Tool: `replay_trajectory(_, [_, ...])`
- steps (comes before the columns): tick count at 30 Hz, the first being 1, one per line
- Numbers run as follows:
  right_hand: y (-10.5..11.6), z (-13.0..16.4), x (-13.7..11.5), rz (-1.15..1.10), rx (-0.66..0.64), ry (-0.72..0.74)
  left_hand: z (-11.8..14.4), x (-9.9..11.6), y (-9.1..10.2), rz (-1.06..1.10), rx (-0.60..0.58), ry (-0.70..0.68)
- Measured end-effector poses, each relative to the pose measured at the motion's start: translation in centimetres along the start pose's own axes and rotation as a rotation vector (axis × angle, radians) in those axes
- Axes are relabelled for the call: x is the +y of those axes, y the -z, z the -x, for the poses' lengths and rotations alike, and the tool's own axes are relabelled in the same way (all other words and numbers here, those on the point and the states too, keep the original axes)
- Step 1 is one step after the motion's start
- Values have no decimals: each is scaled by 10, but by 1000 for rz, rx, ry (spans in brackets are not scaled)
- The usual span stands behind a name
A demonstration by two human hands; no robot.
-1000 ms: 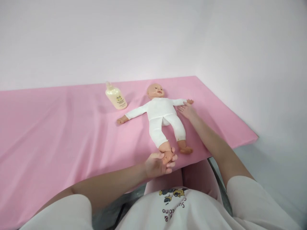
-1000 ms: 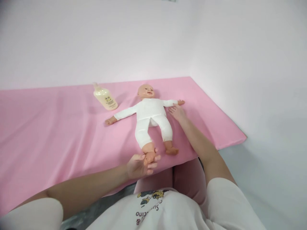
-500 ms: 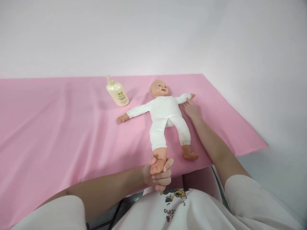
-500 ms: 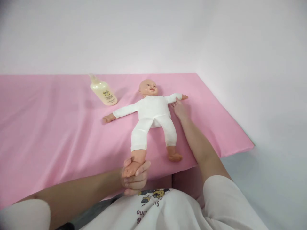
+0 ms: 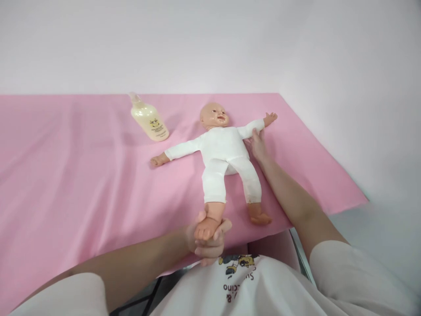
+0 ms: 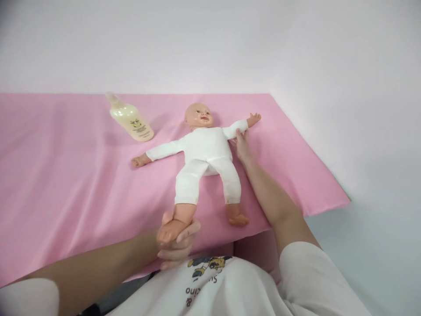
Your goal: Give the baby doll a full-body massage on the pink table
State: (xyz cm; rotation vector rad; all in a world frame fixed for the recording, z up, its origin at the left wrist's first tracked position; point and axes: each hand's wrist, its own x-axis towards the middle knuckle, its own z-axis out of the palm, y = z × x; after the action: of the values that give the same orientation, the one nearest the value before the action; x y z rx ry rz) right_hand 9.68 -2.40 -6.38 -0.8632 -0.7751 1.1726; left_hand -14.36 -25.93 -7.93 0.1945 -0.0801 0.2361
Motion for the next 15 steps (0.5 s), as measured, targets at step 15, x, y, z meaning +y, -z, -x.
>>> replay_trajectory(15, [-16,33,-19,576,-489,271,-17,27,-33,3,354,-260])
